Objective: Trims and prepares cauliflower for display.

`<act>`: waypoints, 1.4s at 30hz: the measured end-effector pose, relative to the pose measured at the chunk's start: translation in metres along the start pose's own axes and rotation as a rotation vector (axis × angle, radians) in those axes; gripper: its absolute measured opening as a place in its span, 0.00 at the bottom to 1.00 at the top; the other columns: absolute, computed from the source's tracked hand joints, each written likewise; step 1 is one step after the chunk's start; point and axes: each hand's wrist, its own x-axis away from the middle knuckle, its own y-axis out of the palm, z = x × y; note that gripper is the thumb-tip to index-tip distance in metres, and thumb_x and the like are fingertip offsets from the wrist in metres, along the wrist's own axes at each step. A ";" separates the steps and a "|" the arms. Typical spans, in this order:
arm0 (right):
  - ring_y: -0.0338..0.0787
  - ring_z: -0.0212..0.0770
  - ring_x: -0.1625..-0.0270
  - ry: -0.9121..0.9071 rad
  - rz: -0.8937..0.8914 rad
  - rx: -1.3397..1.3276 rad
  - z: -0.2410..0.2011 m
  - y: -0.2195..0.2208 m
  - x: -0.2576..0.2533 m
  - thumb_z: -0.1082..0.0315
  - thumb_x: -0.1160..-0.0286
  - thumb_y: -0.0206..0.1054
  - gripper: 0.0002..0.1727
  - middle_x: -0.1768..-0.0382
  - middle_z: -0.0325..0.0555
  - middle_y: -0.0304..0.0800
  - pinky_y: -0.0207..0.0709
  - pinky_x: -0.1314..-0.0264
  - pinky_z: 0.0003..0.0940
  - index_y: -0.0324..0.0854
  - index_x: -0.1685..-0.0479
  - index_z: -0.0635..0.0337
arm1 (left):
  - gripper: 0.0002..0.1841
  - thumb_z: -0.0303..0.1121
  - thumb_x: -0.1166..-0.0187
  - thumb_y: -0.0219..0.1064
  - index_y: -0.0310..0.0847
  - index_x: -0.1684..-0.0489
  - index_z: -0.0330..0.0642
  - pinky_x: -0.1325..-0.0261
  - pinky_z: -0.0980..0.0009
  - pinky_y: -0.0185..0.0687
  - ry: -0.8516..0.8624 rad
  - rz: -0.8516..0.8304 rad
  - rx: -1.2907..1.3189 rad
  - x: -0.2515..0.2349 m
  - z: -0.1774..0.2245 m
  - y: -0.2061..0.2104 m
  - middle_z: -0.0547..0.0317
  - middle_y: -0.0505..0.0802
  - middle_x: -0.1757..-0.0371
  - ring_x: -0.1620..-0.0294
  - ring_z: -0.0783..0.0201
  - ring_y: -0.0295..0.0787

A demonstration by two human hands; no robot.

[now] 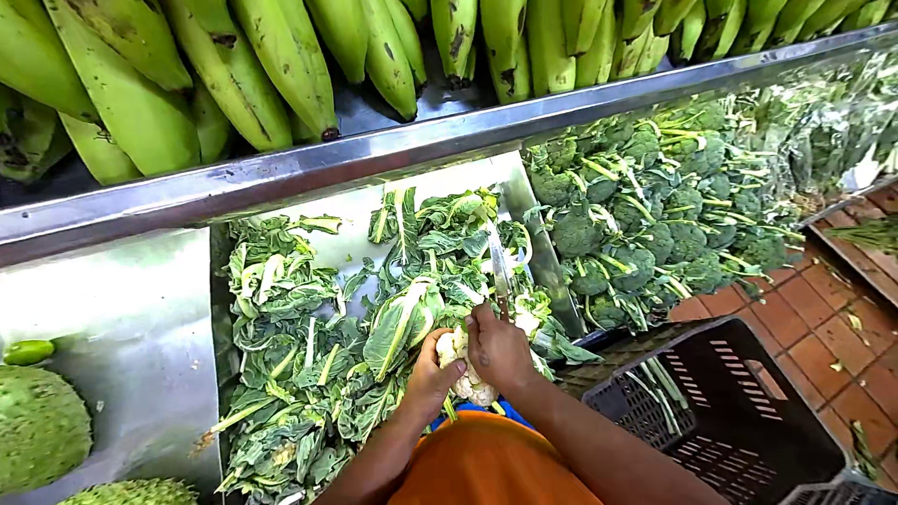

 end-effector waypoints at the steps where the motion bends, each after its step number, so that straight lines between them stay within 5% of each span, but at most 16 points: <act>1: 0.94 0.49 0.69 0.015 -0.067 0.036 -0.001 -0.004 -0.001 0.55 0.12 0.51 0.15 0.77 0.42 0.88 0.84 0.68 0.50 0.80 0.52 0.52 | 0.48 0.45 0.46 0.87 0.65 0.22 0.39 0.38 0.53 0.90 -0.011 0.001 -0.001 0.000 -0.003 0.001 0.40 0.88 0.38 0.41 0.50 0.90; 6: 0.95 0.55 0.59 0.024 -0.360 0.242 -0.008 -0.033 -0.011 0.57 0.13 0.49 0.14 0.67 0.48 0.90 0.84 0.61 0.56 0.75 0.43 0.51 | 0.43 0.39 0.42 0.84 0.66 0.23 0.39 0.40 0.52 0.90 -0.025 0.051 -0.036 0.001 -0.010 0.010 0.39 0.88 0.40 0.43 0.49 0.91; 10: 0.92 0.68 0.52 0.169 -0.438 0.285 0.074 -0.067 -0.028 0.61 0.14 0.54 0.23 0.57 0.61 0.92 0.82 0.53 0.69 0.69 0.23 0.54 | 0.51 0.44 0.48 0.86 0.61 0.19 0.37 0.44 0.49 0.92 0.086 0.164 -0.133 0.012 0.014 -0.012 0.39 0.88 0.39 0.44 0.48 0.91; 13: 0.91 0.65 0.52 0.197 -0.186 -0.269 0.139 -0.088 -0.052 0.51 0.07 0.49 0.26 0.53 0.65 0.89 0.84 0.49 0.67 0.71 0.28 0.63 | 0.59 0.59 0.51 0.87 0.57 0.17 0.39 0.41 0.49 0.91 0.093 0.137 0.060 0.017 0.036 -0.026 0.42 0.89 0.39 0.43 0.50 0.91; 15: 0.89 0.61 0.42 0.208 -0.174 -0.668 0.137 -0.092 -0.064 0.44 0.09 0.50 0.33 0.35 0.63 0.84 0.84 0.45 0.64 0.62 0.16 0.58 | 0.48 0.65 0.40 0.77 0.66 0.22 0.45 0.41 0.47 0.89 -0.004 0.145 0.258 0.029 0.042 -0.021 0.44 0.90 0.41 0.42 0.50 0.91; 17: 0.78 0.64 0.23 0.232 -0.193 -0.752 0.137 -0.098 -0.071 0.41 0.12 0.55 0.41 0.16 0.62 0.68 0.76 0.30 0.70 0.49 0.05 0.49 | 0.41 0.73 0.25 0.53 0.68 0.24 0.49 0.47 0.43 0.88 -0.108 0.169 0.418 0.031 0.044 -0.001 0.40 0.89 0.39 0.42 0.43 0.90; 19: 0.80 0.64 0.25 0.139 -0.178 -0.709 0.143 -0.100 -0.053 0.46 0.14 0.61 0.42 0.17 0.63 0.68 0.77 0.29 0.68 0.49 0.05 0.52 | 0.40 0.73 0.19 0.39 0.68 0.23 0.49 0.47 0.39 0.87 -0.191 0.203 0.436 0.031 0.046 0.026 0.36 0.87 0.37 0.42 0.38 0.89; 21: 0.88 0.52 0.33 -0.029 -0.312 -0.787 0.149 -0.101 -0.014 0.50 0.15 0.63 0.39 0.23 0.55 0.77 0.84 0.34 0.57 0.52 0.07 0.50 | 0.38 0.68 0.14 0.35 0.64 0.19 0.48 0.44 0.37 0.86 -0.227 0.174 0.300 0.030 0.043 0.056 0.33 0.85 0.33 0.39 0.36 0.87; 25: 0.82 0.46 0.25 -0.230 -0.550 -1.009 0.201 -0.101 0.052 0.34 0.37 0.72 0.58 0.18 0.50 0.73 0.81 0.27 0.51 0.49 0.05 0.46 | 0.39 0.68 0.15 0.42 0.54 0.11 0.52 0.38 0.37 0.88 -0.307 -0.004 -0.131 0.037 0.030 0.154 0.44 0.82 0.24 0.31 0.41 0.86; 28: 0.90 0.40 0.39 -0.060 -0.379 -1.350 0.277 -0.094 0.094 0.26 0.52 0.78 0.63 0.32 0.46 0.85 0.87 0.38 0.46 0.57 0.10 0.46 | 0.46 0.72 0.24 0.57 0.49 0.08 0.59 0.36 0.35 0.85 -0.324 -0.201 -0.350 0.049 0.013 0.209 0.54 0.73 0.15 0.22 0.43 0.78; 30: 0.92 0.41 0.45 0.139 -0.190 -1.591 0.341 -0.075 0.124 0.28 0.59 0.83 0.62 0.39 0.45 0.90 0.89 0.44 0.46 0.64 0.15 0.44 | 0.49 0.71 0.33 0.70 0.58 0.11 0.57 0.35 0.40 0.88 -0.299 -0.260 -0.525 0.050 -0.004 0.221 0.54 0.75 0.16 0.24 0.44 0.80; 32: 0.92 0.43 0.45 0.334 0.014 -1.708 0.400 -0.051 0.155 0.32 0.60 0.85 0.60 0.40 0.45 0.90 0.88 0.44 0.47 0.65 0.18 0.43 | 0.42 0.61 0.32 0.74 0.68 0.18 0.50 0.36 0.45 0.89 -0.277 -0.229 -0.664 0.051 -0.023 0.213 0.52 0.82 0.23 0.29 0.47 0.85; 37: 0.89 0.51 0.38 0.841 0.355 -1.677 0.512 0.047 0.201 0.42 0.28 0.69 0.42 0.34 0.51 0.86 0.86 0.41 0.55 0.60 0.14 0.42 | 0.31 0.51 0.23 0.68 0.74 0.24 0.43 0.39 0.47 0.91 -0.379 -0.122 -0.885 0.072 -0.049 0.143 0.52 0.88 0.29 0.35 0.48 0.90; 42: 0.90 0.56 0.42 1.191 0.313 -1.640 0.543 0.148 0.202 0.41 0.22 0.66 0.37 0.37 0.55 0.88 0.86 0.47 0.59 0.66 0.16 0.45 | 0.30 0.46 0.20 0.67 0.72 0.21 0.43 0.38 0.53 0.90 -0.514 0.040 -1.096 0.107 -0.057 0.082 0.52 0.87 0.28 0.38 0.56 0.90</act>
